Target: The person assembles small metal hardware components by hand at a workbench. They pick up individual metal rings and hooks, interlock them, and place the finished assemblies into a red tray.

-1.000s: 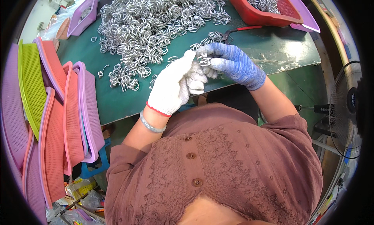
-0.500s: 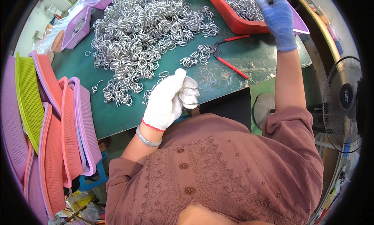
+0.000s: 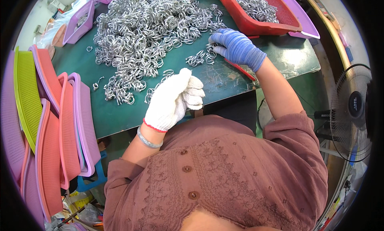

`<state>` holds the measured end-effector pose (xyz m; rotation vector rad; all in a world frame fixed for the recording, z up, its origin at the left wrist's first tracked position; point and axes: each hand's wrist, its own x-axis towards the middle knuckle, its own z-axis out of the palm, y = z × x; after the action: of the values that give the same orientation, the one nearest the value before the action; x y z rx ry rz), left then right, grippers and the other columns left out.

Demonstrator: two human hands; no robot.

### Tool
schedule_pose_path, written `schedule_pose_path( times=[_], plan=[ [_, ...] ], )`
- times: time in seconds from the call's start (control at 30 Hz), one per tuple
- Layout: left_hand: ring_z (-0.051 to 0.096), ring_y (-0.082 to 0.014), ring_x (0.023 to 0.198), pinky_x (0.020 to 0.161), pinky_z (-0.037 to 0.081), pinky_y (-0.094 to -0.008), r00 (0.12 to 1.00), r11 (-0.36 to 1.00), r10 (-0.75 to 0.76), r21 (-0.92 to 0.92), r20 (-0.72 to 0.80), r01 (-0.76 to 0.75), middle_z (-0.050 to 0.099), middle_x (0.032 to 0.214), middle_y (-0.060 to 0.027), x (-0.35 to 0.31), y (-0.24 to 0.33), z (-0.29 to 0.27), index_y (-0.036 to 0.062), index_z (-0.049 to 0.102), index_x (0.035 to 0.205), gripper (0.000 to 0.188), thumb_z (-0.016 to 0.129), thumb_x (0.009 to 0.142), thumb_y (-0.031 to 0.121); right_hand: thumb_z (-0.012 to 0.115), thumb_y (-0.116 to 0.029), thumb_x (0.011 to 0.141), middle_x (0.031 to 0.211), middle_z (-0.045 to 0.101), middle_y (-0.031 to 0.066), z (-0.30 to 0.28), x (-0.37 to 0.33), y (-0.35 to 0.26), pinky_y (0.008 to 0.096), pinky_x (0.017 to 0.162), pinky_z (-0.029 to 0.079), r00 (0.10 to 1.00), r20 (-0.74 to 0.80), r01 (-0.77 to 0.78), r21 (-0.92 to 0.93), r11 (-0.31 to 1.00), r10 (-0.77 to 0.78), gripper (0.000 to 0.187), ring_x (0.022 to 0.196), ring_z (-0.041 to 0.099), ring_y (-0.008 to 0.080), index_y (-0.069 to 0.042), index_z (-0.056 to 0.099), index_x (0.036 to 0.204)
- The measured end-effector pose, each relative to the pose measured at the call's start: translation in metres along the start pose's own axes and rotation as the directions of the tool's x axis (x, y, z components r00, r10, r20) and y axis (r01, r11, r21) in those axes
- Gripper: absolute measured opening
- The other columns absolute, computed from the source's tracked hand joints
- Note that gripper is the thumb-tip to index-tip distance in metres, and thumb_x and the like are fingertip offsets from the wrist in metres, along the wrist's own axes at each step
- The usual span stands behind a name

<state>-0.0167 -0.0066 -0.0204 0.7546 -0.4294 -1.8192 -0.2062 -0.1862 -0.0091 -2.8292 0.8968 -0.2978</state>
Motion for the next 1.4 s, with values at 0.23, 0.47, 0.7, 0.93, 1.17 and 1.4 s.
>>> schedule_pose_path(
  times=[0.23,0.47,0.7,0.93,1.17,1.4],
  plan=[
    [0.046,-0.0145,0.063,0.056,0.038,-0.0259,1.000,1.000,0.005,0.031,-0.008,-0.005,0.055,0.077,-0.0096,0.000,0.000,0.002,-0.0060,0.060,0.097,0.046,0.048,0.099,0.038,0.062,-0.014,0.087,0.092,0.068,0.0141,0.013,-0.002,0.014,0.0350,0.078,0.052,0.967,-0.230,-0.036,0.299,0.954,0.108,0.016,0.085,0.066,0.0296,-0.003,0.065,0.098],
    [0.052,-0.0180,0.062,0.057,0.043,-0.0290,0.984,0.987,0.110,0.132,-0.138,-0.092,0.062,0.083,-0.0147,0.002,-0.003,0.007,-0.0023,0.057,0.116,0.050,0.046,0.099,0.044,0.060,-0.004,0.089,0.094,0.066,0.0046,-0.016,-0.014,-0.042,0.0262,0.083,0.048,0.998,-0.014,-0.026,0.807,0.590,0.063,0.017,0.089,0.060,0.0097,0.002,0.064,0.105],
    [0.050,-0.0175,0.059,0.054,0.042,-0.0297,0.999,0.989,-0.022,0.147,-0.030,0.026,0.059,0.074,-0.0120,-0.001,0.001,0.002,-0.0033,0.057,0.113,0.055,0.044,0.099,0.048,0.062,-0.009,0.087,0.094,0.067,0.0145,-0.005,-0.022,-0.075,0.0335,0.080,0.051,0.972,-0.171,0.233,0.600,0.765,-0.162,0.019,0.088,0.066,0.0248,0.001,0.064,0.103],
    [0.046,-0.0155,0.058,0.053,0.039,-0.0301,0.996,0.999,0.013,-0.042,0.092,-0.009,0.055,0.075,-0.0096,0.001,-0.003,-0.004,0.0045,0.055,0.104,0.044,0.043,0.099,0.047,0.067,-0.015,0.084,0.097,0.067,0.0162,0.006,-0.030,-0.085,0.0354,0.081,0.051,0.971,-0.219,0.216,0.661,0.718,-0.091,0.033,0.091,0.065,0.0296,-0.001,0.061,0.113],
    [0.040,-0.0140,0.056,0.052,0.035,-0.0286,0.998,1.000,0.009,0.027,0.061,-0.010,0.052,0.072,-0.0077,0.000,-0.004,-0.004,0.0037,0.055,0.099,0.047,0.042,0.099,0.049,0.068,-0.011,0.082,0.097,0.066,0.0156,0.002,-0.035,-0.095,0.0365,0.080,0.052,0.985,-0.169,0.106,0.668,0.736,0.012,0.034,0.089,0.065,0.0286,-0.001,0.061,0.114],
    [0.037,-0.0129,0.052,0.048,0.030,-0.0264,0.998,0.987,-0.054,0.155,0.021,0.050,0.053,0.069,-0.0068,-0.001,0.002,0.003,0.0021,0.057,0.095,0.053,0.044,0.097,0.053,0.066,-0.005,0.078,0.095,0.064,0.0167,-0.003,-0.034,-0.088,0.0379,0.079,0.052,0.950,-0.255,0.279,0.430,0.858,-0.181,0.035,0.087,0.063,0.0303,-0.001,0.062,0.113]
  ],
)
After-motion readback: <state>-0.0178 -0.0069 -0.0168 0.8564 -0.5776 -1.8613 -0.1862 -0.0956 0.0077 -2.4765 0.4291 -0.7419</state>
